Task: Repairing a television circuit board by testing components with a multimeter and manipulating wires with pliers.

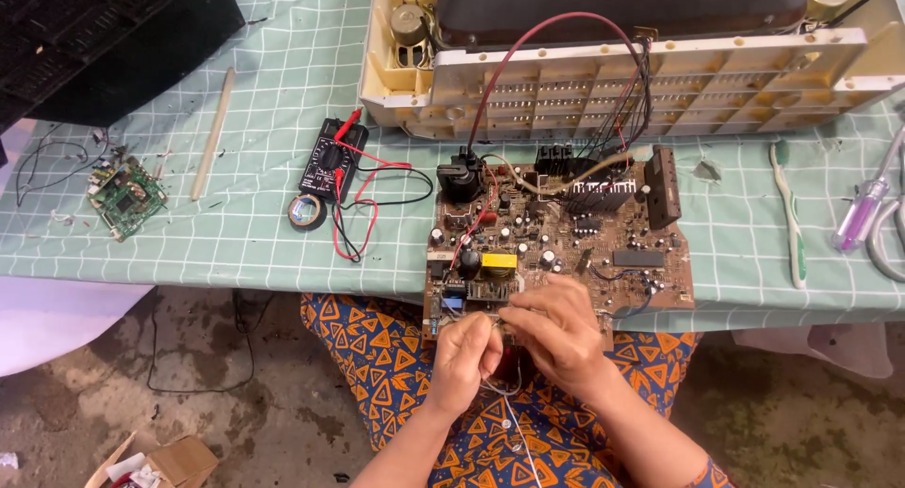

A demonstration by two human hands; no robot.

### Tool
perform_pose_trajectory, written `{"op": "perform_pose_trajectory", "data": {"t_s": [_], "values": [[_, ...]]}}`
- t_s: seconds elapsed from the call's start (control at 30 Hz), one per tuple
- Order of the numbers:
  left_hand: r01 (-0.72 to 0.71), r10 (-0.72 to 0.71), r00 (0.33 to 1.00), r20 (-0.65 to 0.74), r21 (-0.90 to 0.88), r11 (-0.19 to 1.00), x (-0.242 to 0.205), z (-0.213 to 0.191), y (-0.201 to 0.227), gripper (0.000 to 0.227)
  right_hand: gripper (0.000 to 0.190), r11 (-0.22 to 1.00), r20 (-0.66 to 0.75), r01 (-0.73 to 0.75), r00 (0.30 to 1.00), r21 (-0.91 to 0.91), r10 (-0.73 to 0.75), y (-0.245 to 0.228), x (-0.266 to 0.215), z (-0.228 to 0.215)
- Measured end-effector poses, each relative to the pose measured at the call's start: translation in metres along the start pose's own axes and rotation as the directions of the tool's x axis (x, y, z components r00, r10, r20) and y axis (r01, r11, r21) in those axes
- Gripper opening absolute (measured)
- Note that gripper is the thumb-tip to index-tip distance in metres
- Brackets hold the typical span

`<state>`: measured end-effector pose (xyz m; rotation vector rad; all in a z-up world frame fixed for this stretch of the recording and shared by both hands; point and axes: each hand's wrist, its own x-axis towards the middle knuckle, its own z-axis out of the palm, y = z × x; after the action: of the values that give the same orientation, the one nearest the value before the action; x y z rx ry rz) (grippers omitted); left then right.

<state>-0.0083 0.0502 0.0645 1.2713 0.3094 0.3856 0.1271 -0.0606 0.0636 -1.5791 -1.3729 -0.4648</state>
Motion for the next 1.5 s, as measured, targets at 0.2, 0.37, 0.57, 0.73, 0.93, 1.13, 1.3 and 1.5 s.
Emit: {"op": "perform_pose_trajectory", "data": {"t_s": [0.2,0.37,0.57,0.73,0.93,1.13,1.3,1.5], "values": [[-0.148,0.14,0.989,0.046,0.262,0.954,-0.004,0.005,0.019,0.037,0.01,0.993,0.014,-0.108,0.994,0.046,0.108,-0.013,-0.004,-0.006],[-0.29,0.249,0.957,0.149,0.446,0.847,-0.014,0.006,0.017,0.029,0.02,0.809,0.192,-0.48,0.877,0.338,0.441,-0.031,0.003,-0.02],[-0.401,0.347,0.916,0.201,0.461,0.792,-0.027,-0.005,-0.016,0.03,0.018,0.579,0.18,-0.706,0.684,0.406,0.707,0.005,-0.013,-0.044],[-0.282,0.257,0.959,0.119,0.474,0.834,-0.022,0.002,0.014,0.032,0.008,0.85,0.175,-0.446,0.895,0.281,0.411,-0.027,-0.017,-0.034],[-0.338,0.315,0.939,0.14,0.548,0.765,-0.026,0.012,0.013,0.026,0.015,0.932,0.101,-0.315,0.948,0.181,0.3,-0.037,-0.016,-0.024],[-0.451,0.439,0.875,0.205,0.675,0.583,-0.028,0.017,0.016,0.02,0.01,0.91,0.1,-0.363,0.932,0.202,0.349,-0.047,-0.005,-0.03],[-0.435,0.412,0.887,0.207,0.672,0.6,-0.027,0.021,0.013,0.024,0.004,0.913,0.063,-0.373,0.928,0.165,0.368,-0.039,-0.002,-0.047],[0.001,0.059,0.995,-0.081,0.596,0.803,-0.024,0.009,-0.003,0.034,0.014,0.817,-0.217,-0.559,0.823,-0.144,0.525,0.057,-0.04,-0.148]]}}
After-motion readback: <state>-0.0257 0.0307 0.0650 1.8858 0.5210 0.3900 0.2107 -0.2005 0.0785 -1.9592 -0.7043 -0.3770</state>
